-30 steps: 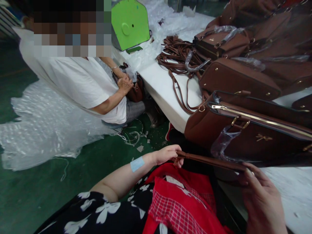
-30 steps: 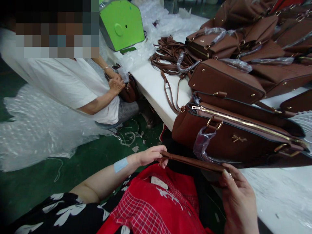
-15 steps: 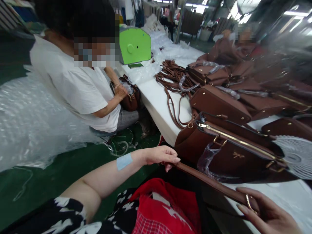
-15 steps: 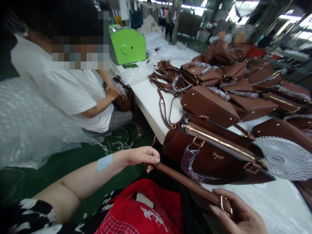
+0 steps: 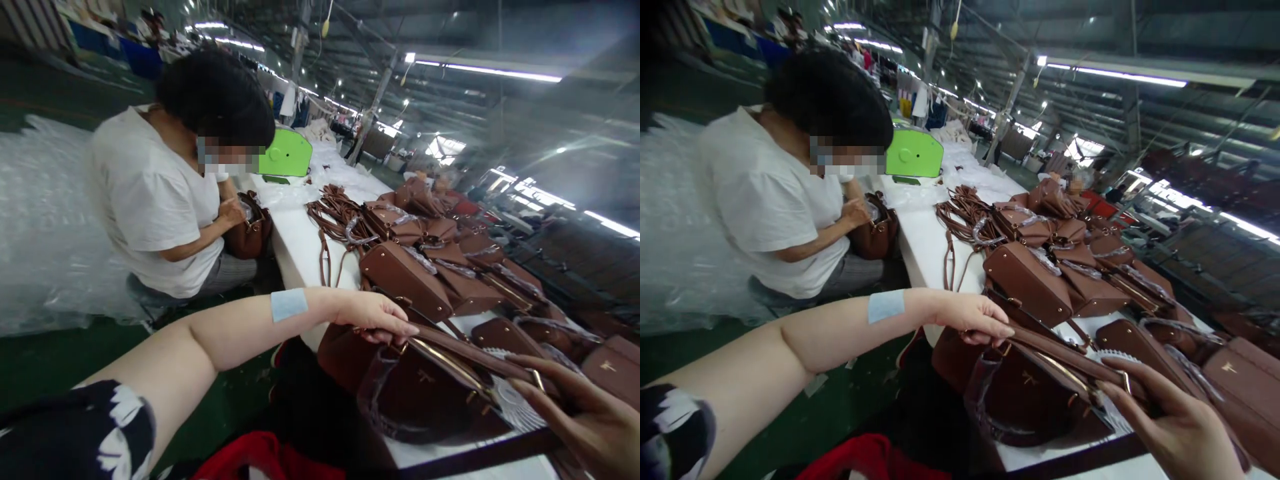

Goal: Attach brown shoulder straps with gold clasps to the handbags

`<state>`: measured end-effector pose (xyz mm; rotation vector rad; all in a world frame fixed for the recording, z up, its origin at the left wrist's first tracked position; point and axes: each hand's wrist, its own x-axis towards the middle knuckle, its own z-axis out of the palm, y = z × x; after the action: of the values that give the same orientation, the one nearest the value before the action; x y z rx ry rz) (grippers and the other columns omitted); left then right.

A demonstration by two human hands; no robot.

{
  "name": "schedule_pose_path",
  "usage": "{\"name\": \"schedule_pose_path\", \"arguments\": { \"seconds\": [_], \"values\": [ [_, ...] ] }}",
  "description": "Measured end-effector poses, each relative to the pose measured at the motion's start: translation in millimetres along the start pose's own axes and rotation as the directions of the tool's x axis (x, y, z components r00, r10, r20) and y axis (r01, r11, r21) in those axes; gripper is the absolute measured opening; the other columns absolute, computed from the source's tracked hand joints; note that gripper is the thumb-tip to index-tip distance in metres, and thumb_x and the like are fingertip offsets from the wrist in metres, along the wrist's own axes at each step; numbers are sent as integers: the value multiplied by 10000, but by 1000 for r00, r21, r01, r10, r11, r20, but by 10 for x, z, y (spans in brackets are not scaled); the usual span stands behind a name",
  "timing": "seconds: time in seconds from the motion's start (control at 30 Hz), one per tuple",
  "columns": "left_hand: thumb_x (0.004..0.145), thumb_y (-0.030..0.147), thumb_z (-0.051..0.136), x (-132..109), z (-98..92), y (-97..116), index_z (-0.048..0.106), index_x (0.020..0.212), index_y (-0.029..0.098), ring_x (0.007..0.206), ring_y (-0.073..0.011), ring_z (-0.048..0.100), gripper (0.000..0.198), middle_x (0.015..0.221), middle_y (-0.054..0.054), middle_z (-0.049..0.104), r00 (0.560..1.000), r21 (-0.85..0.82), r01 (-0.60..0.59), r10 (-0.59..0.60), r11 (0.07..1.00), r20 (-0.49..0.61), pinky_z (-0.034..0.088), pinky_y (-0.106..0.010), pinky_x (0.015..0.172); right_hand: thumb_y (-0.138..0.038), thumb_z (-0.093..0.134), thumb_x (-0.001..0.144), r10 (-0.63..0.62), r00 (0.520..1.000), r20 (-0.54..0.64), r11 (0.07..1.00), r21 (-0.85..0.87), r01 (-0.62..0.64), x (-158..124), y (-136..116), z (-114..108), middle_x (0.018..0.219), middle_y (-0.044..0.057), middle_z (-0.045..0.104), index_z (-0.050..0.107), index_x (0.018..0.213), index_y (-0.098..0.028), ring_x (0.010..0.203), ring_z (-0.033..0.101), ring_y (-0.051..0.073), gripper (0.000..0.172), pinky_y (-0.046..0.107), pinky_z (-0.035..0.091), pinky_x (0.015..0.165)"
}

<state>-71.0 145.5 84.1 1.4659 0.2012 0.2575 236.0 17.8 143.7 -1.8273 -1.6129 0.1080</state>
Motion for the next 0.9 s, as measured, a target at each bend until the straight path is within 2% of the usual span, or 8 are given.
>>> {"name": "schedule_pose_path", "arguments": {
  "seconds": [0.1, 0.17, 0.27, 0.43, 0.63, 0.73, 0.83, 0.9],
  "values": [
    [724, 679, 684, 111, -199, 69, 616, 670, 171, 442, -74, 400, 515, 508, 35, 456, 994, 154, 32, -15, 988, -111, 299, -208, 415, -695, 487, 786, -11, 991, 135, 974, -225, 41, 228, 134, 70, 947, 25, 770, 759, 949, -316, 982, 685, 335, 494, 421, 512, 801],
    [721, 649, 702, 134, -323, 63, 622, 633, 170, 434, -73, 392, 494, 506, 26, 471, 986, 228, 101, -67, 968, -153, 295, -206, 411, -674, 398, 838, -13, 984, 178, 954, -292, 66, 337, 268, 159, 940, 34, 772, 736, 983, -311, 951, 701, 314, 517, 389, 533, 741],
    [721, 605, 719, 107, -454, 21, 625, 595, 173, 407, -76, 351, 459, 483, 17, 468, 970, 258, 182, -131, 949, -203, 257, -214, 396, -693, 366, 838, 16, 967, 256, 927, -367, 82, 435, 490, 308, 925, 65, 770, 689, 1064, -291, 876, 717, 315, 563, 392, 549, 698],
    [773, 451, 705, -21, -534, -27, 620, 554, 159, 409, -82, 328, 375, 440, 27, 433, 919, 303, 282, -166, 910, -358, 236, -236, 427, -710, 372, 838, 111, 935, 336, 908, -418, 42, 485, 894, 396, 995, 99, 764, 625, 1202, -272, 955, 710, 336, 623, 427, 554, 752],
    [817, 312, 654, -39, -497, -86, 666, 616, 156, 507, -88, 465, 255, 578, 16, 603, 897, 484, 256, -18, 837, -443, 329, -225, 531, -715, 433, 791, 193, 916, 351, 886, -463, -9, 509, 1352, 343, 979, 93, 765, 656, 1174, -283, 919, 715, 348, 620, 437, 558, 698],
    [842, 292, 618, 8, -454, -74, 693, 695, 157, 521, -87, 477, 213, 562, 29, 588, 891, 632, 283, 46, 722, -452, 312, -216, 527, -662, 387, 823, 160, 954, 252, 856, -517, -7, 449, 1346, 328, 870, 102, 759, 675, 1126, -254, 808, 716, 358, 584, 471, 547, 679],
    [869, 327, 581, 32, -410, -40, 711, 763, 164, 553, -103, 508, 234, 598, 13, 616, 882, 727, 317, 92, 609, -462, 318, -223, 532, -647, 370, 847, 4, 994, 105, 869, -492, 49, 333, 1119, 327, 988, 113, 742, 689, 1036, -245, 885, 701, 351, 547, 481, 539, 736],
    [871, 353, 580, 33, -384, -20, 721, 802, 173, 614, -120, 549, 239, 683, -6, 665, 873, 784, 317, 160, 535, -462, 341, -230, 559, -674, 450, 830, -105, 990, 92, 910, -394, 133, 262, 906, 346, 1059, 82, 723, 697, 994, -264, 946, 684, 316, 506, 443, 538, 785]
  ]
}}
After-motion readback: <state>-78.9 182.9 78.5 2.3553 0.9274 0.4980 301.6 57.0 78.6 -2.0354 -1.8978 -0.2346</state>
